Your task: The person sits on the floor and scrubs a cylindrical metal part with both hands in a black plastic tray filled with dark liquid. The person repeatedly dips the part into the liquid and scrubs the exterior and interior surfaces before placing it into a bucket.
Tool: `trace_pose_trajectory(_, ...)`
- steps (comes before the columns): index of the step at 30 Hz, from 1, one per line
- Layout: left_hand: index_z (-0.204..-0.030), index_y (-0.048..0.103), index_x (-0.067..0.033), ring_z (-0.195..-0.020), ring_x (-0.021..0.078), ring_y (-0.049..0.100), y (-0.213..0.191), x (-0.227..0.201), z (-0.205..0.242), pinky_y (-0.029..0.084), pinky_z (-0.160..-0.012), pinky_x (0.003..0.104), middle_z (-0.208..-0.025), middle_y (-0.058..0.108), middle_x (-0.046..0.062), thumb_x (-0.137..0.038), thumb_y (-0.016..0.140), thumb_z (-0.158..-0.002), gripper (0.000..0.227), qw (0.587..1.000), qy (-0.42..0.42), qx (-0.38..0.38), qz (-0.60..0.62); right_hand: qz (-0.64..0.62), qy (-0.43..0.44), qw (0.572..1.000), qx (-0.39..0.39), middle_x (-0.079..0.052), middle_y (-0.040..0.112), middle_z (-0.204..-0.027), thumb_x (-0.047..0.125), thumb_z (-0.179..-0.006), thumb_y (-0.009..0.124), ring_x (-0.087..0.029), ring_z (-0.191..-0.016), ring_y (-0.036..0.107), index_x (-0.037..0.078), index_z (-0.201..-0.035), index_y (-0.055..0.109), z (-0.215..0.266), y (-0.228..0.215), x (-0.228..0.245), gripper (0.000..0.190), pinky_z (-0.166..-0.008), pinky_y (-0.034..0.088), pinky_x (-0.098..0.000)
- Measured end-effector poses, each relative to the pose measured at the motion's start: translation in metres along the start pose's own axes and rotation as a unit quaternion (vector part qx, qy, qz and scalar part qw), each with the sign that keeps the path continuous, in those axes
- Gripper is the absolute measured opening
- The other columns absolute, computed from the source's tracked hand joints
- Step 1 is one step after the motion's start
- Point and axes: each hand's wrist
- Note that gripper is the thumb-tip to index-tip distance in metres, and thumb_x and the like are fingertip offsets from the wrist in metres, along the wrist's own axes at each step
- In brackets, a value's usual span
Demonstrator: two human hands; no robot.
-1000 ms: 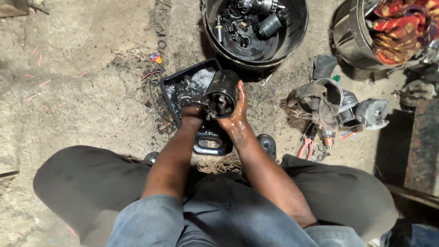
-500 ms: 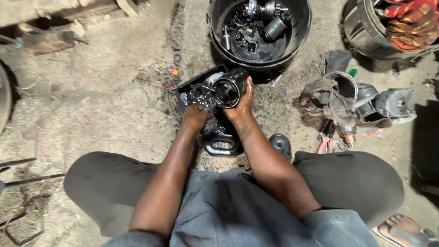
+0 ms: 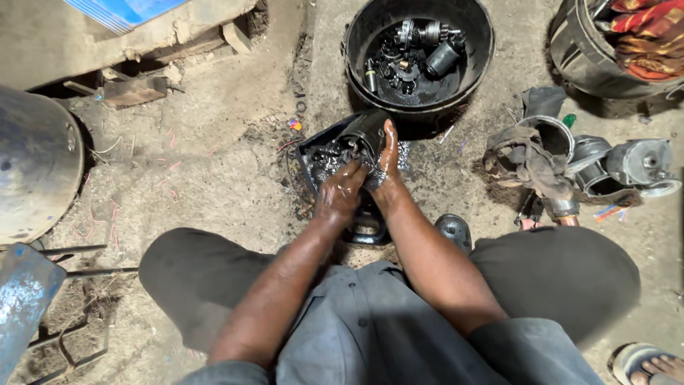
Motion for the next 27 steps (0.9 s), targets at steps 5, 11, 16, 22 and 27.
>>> trace_pose_trajectory(5, -0.122, 0.065, 0.0002, -0.1, 0.0345, 0.07, -0.011, 0.024, 0.008, 0.06, -0.08, 0.044, -0.12, 0.064, 0.02, -0.002, 0.066, -0.086, 0.036, 0.99, 0.076, 0.093, -0.068, 0.021, -0.004, 1.0, 0.004, -0.007, 0.074, -0.107, 0.068, -0.089, 0.054, -0.026, -0.092, 0.072, 0.011, -0.119, 0.069, -0.006, 0.001, -0.004, 0.065, -0.086, 0.058, -0.0434)
trace_pose_trajectory(11, -0.124, 0.067, -0.0035, -0.108, 0.0358, 0.069, 0.017, 0.002, -0.005, 0.058, -0.091, 0.045, -0.124, 0.066, 0.021, 0.0, 0.062, -0.092, 0.033, 0.968, -0.207, 0.138, 0.04, -0.015, -0.037, 0.999, 0.005, -0.005, 0.074, -0.108, 0.064, -0.091, 0.056, -0.024, -0.097, 0.071, 0.013, -0.12, 0.069, -0.02, -0.015, -0.012, 0.061, -0.09, 0.059, -0.0426)
trace_pose_trajectory(16, -0.126, 0.068, -0.0045, -0.118, 0.0393, 0.064, 0.022, 0.008, 0.002, 0.052, -0.101, 0.049, -0.13, 0.063, 0.024, 0.001, 0.063, -0.086, 0.041, 0.967, -0.225, 0.058, 0.109, -0.016, -0.03, 0.999, 0.029, -0.008, 0.073, -0.103, 0.067, -0.091, 0.058, -0.027, -0.091, 0.07, 0.01, -0.115, 0.069, -0.026, -0.025, -0.015, 0.062, -0.085, 0.059, -0.0437)
trace_pose_trajectory(22, -0.115, 0.067, 0.0026, -0.106, 0.0357, 0.065, 0.003, 0.001, 0.001, 0.059, -0.081, 0.046, -0.121, 0.059, 0.023, -0.003, 0.062, -0.09, 0.026, 0.957, -0.08, 0.239, -0.146, 0.057, -0.023, 0.998, -0.013, -0.006, 0.074, -0.109, 0.068, -0.088, 0.055, -0.024, -0.097, 0.072, 0.012, -0.122, 0.068, -0.018, -0.014, -0.012, 0.067, -0.089, 0.06, -0.0417)
trace_pose_trajectory(27, -0.106, 0.07, 0.0033, -0.101, 0.035, 0.065, 0.012, -0.011, -0.01, 0.062, -0.069, 0.043, -0.123, 0.057, 0.026, -0.001, 0.063, -0.089, 0.018, 0.95, -0.223, 0.205, -0.072, 0.053, -0.022, 0.998, -0.006, -0.007, 0.072, -0.108, 0.068, -0.088, 0.057, -0.026, -0.096, 0.07, 0.012, -0.122, 0.066, -0.019, -0.011, -0.009, 0.066, -0.089, 0.058, -0.0444)
Point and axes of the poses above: each hand's wrist, its own z-axis away from the middle knuckle, its own y-axis out of the palm, x = y × z
